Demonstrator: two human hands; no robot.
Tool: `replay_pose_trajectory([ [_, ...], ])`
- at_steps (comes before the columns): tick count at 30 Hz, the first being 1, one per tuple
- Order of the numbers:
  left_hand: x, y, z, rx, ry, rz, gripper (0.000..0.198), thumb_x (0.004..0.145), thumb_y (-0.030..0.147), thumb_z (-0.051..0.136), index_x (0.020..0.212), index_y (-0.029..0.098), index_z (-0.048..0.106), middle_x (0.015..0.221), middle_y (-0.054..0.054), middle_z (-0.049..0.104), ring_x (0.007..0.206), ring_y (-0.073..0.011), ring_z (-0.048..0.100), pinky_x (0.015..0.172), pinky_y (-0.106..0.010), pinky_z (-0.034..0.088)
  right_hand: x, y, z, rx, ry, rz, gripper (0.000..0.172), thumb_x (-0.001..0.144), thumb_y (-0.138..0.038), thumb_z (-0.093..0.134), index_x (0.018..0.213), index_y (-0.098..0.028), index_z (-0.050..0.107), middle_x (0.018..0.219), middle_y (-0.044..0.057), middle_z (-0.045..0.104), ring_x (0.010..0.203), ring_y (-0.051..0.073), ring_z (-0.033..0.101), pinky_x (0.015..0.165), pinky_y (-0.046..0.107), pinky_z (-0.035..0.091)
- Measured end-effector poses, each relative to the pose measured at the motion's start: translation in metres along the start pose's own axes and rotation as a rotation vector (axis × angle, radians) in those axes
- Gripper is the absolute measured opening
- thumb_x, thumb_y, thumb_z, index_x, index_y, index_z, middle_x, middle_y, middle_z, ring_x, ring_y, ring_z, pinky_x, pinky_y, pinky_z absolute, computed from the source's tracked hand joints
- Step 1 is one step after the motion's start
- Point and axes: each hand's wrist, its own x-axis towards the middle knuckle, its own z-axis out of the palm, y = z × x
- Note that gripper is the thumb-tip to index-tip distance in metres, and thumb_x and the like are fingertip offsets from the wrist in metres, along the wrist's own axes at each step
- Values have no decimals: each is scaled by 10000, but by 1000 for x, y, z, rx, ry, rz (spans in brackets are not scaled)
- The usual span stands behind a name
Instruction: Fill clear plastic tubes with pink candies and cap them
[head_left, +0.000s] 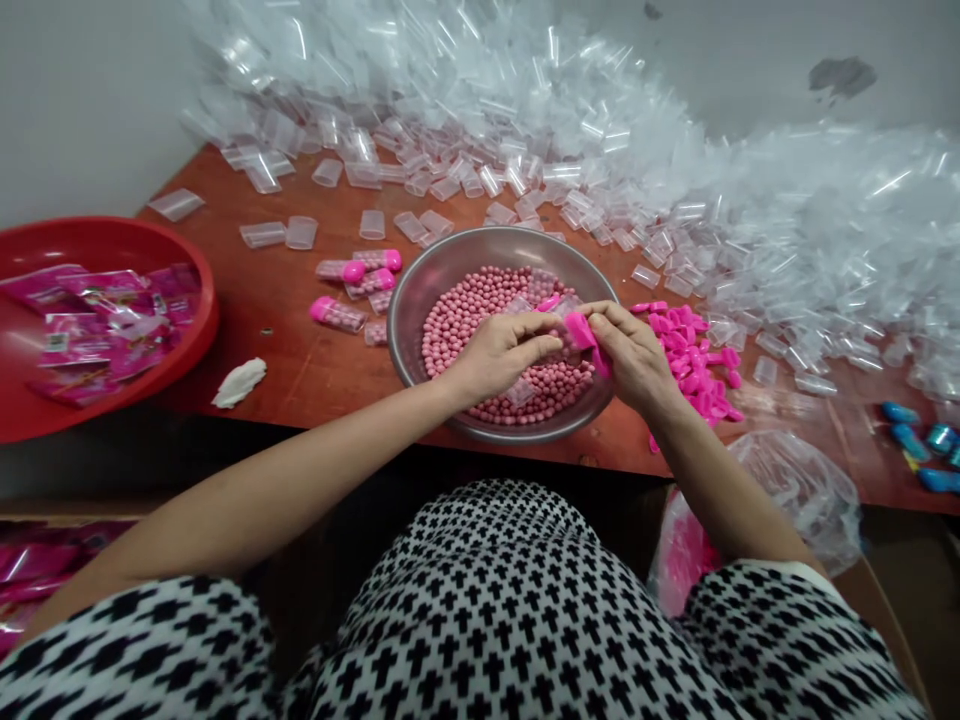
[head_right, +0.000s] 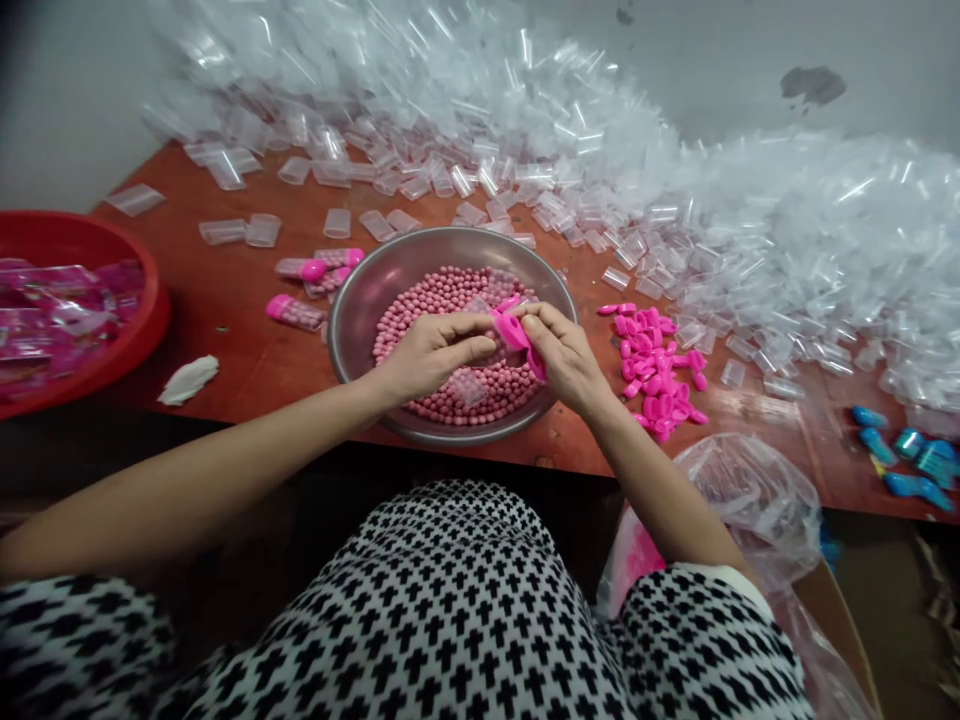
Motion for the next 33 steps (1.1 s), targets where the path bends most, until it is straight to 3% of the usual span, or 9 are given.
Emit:
replay_pose_trajectory([
  [4,-2,-3,-7,31,68,-29,228,814,263,603,968,145,722,867,-61,703,771,-140,636,715,-267,508,3,-10,4,-110,-46,-81,412,825,-582,581,1018,-222,631,905,22,657,749,139,637,665,267,544],
  [8,-3,-5,-6,-25,91,-70,243,791,266,624,974,135,715,870,-65,699,784,-150,640,726,-287,518,4,-9,9,-270,-78,-175,368,814,-503,641,1038,-211,633,918,28,654,667,122,633,649,275,542],
  [15,-2,-8,-8,-166,134,-140,256,760,275,651,954,117,702,822,-47,663,711,-120,606,703,-287,525,9,-5,3,-677,54,-308,230,896,-344,551,1035,-184,640,946,61,697,752,154,654,690,277,518],
  [17,-4,-8,-11,-230,136,-172,269,735,252,666,970,124,698,840,-42,663,738,-122,611,737,-302,532,14,-8,-1,-918,-69,-246,179,901,-262,522,963,-173,665,884,64,715,777,173,667,723,285,509],
  [21,-7,-8,-14,-296,133,-225,321,664,190,705,980,134,696,849,-27,659,769,-122,606,752,-301,527,25,-6,6,-1523,-542,-77,167,845,-166,548,894,-134,704,886,140,732,858,250,687,713,302,500],
  [23,-8,-8,-14,-293,128,-238,342,632,167,718,972,136,701,822,-14,654,761,-121,598,733,-290,520,29,-1,13,-1656,-642,-56,229,851,-106,491,920,-105,709,898,181,729,869,267,693,693,306,500],
  [26,-9,-9,-13,-282,108,-254,310,615,143,712,924,137,712,797,-7,655,753,-120,592,706,-274,509,32,3,13,-1658,-639,-62,254,870,-120,471,912,-108,721,895,191,731,862,280,698,688,321,501],
  [28,-9,-11,-13,-271,93,-262,270,620,132,699,890,138,715,798,-9,660,746,-118,591,693,-268,504,32,1,6,-1552,-531,-71,233,884,-212,515,895,-129,733,900,169,737,855,283,697,698,331,500],
  [33,-7,-13,-11,-315,60,-293,282,647,114,669,926,142,703,873,-35,681,769,-125,607,717,-295,512,30,-13,-2,-855,-168,-289,262,901,-367,553,995,-197,729,928,63,737,830,184,674,746,281,495],
])
